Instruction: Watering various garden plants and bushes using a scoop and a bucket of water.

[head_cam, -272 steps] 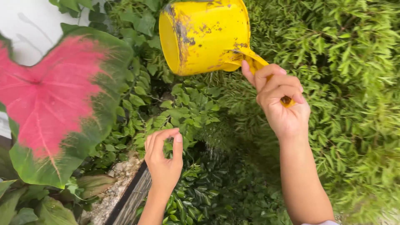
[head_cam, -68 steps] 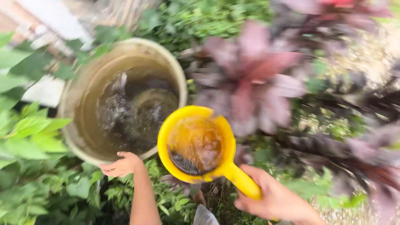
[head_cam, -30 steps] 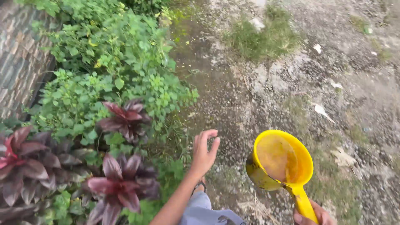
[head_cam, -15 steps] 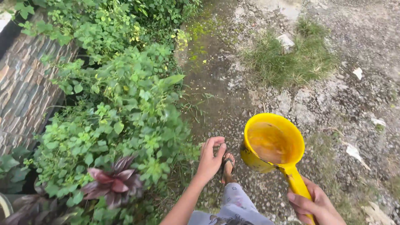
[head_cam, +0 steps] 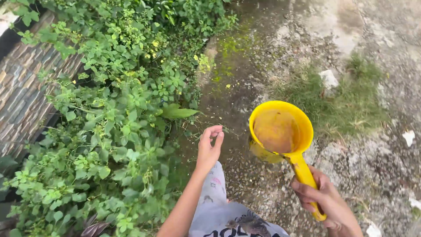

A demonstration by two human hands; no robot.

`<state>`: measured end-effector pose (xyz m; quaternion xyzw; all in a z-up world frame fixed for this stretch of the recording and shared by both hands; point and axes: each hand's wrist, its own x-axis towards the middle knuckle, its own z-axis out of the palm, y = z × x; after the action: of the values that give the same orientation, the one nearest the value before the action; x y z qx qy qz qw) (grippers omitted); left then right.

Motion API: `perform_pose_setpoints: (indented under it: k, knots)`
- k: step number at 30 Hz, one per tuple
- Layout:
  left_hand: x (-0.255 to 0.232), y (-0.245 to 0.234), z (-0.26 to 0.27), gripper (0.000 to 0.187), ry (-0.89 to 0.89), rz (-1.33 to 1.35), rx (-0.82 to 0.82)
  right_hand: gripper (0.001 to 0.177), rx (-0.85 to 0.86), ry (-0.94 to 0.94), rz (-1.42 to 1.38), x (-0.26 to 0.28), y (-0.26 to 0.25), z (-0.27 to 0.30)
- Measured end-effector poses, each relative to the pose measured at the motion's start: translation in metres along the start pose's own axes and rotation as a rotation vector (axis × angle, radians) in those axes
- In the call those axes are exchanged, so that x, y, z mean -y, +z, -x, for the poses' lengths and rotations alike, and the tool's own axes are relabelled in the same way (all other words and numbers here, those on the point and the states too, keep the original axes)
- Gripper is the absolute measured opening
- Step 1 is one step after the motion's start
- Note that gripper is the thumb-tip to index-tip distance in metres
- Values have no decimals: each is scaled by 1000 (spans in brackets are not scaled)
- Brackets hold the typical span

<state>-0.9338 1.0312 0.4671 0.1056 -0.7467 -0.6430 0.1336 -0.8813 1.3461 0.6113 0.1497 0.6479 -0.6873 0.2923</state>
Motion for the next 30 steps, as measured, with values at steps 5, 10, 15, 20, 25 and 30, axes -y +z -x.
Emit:
perform_pose_setpoints:
  k: [5,10,15,20,25,30]
  knots:
    - [15,7,-106,24,3,-30,-124,32,103,-58,-3,76,-20,-111]
    - [22,1,-225,22,2,22,-198,35,30,44,-4,172,2,-209]
    - [19,13,-341,23,-3,-67,-188,27,92,38,2,238,-3,-317]
    - [19,35,-466,23,105,-116,-235,28,181,14,47,318,-4,-444]
    - [33,61,-576,23,75,-114,-335,27,277,38,94,411,-1,-567]
    - [20,76,-655,23,-20,-139,-397,25,363,85,171,490,6,-675]
